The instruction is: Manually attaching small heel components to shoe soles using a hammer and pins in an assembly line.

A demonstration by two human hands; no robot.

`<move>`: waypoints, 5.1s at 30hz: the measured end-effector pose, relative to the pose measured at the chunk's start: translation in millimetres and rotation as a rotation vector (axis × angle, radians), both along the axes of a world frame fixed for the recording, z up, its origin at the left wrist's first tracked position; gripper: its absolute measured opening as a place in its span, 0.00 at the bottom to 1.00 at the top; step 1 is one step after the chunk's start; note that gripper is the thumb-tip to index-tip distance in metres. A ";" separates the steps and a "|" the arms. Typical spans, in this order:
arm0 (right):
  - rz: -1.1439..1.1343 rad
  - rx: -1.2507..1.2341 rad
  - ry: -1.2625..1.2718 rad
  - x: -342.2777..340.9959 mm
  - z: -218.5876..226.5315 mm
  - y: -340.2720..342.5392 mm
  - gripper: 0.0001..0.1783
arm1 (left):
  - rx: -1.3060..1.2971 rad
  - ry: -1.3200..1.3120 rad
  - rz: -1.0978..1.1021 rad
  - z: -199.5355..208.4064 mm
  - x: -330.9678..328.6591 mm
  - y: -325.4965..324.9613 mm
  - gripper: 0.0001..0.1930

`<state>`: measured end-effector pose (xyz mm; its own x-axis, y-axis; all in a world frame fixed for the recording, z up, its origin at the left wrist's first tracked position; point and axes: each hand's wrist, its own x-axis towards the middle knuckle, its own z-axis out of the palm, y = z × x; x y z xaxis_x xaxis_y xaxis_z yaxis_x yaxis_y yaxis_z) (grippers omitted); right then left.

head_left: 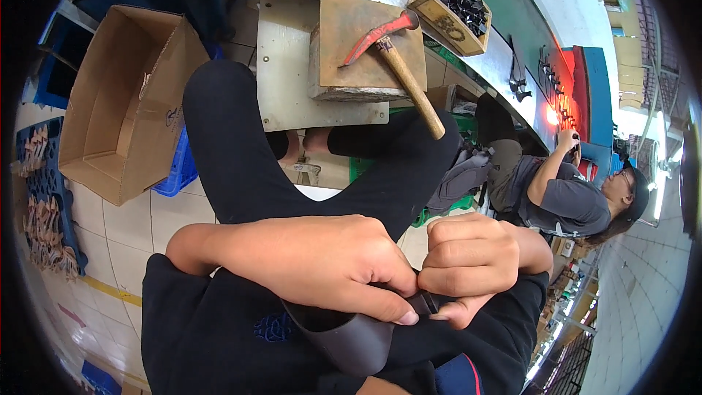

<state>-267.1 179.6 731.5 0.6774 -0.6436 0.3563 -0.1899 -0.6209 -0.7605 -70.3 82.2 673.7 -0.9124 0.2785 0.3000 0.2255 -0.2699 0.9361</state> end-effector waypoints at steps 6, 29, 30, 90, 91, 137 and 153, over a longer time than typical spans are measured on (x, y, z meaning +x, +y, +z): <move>-0.012 -0.016 0.011 -2.6 -1.7 0.3 0.17 | -0.041 0.041 0.065 -0.3 -1.9 -0.8 0.12; -0.216 0.651 -0.226 -40.5 -77.3 63.0 0.35 | -0.066 -0.247 0.810 -5.2 -29.0 20.3 0.09; -0.240 0.689 -0.328 -31.9 -83.3 70.7 0.38 | -0.095 -0.224 0.853 -4.9 -33.0 21.2 0.09; -0.624 -1.053 0.808 -131.8 56.5 -58.3 0.20 | -1.092 0.310 1.042 82.8 -133.7 -86.7 0.54; -0.502 -1.081 0.642 -110.6 52.9 -53.3 0.23 | -0.895 0.274 0.976 75.3 -119.5 -75.4 0.49; -1.355 0.078 -0.720 -106.5 -85.0 50.0 0.12 | 0.260 -0.112 0.641 -2.8 -204.9 -71.4 0.13; -0.795 0.328 -0.903 -32.9 -42.4 2.0 0.10 | -0.184 0.193 1.119 25.9 -86.1 -18.5 0.11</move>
<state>-300.0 181.6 689.1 -0.3433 -0.9089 0.2370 0.2454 -0.3303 -0.9114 -156.4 63.7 699.6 -0.6197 -0.6046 0.5005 0.3967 0.3089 0.8644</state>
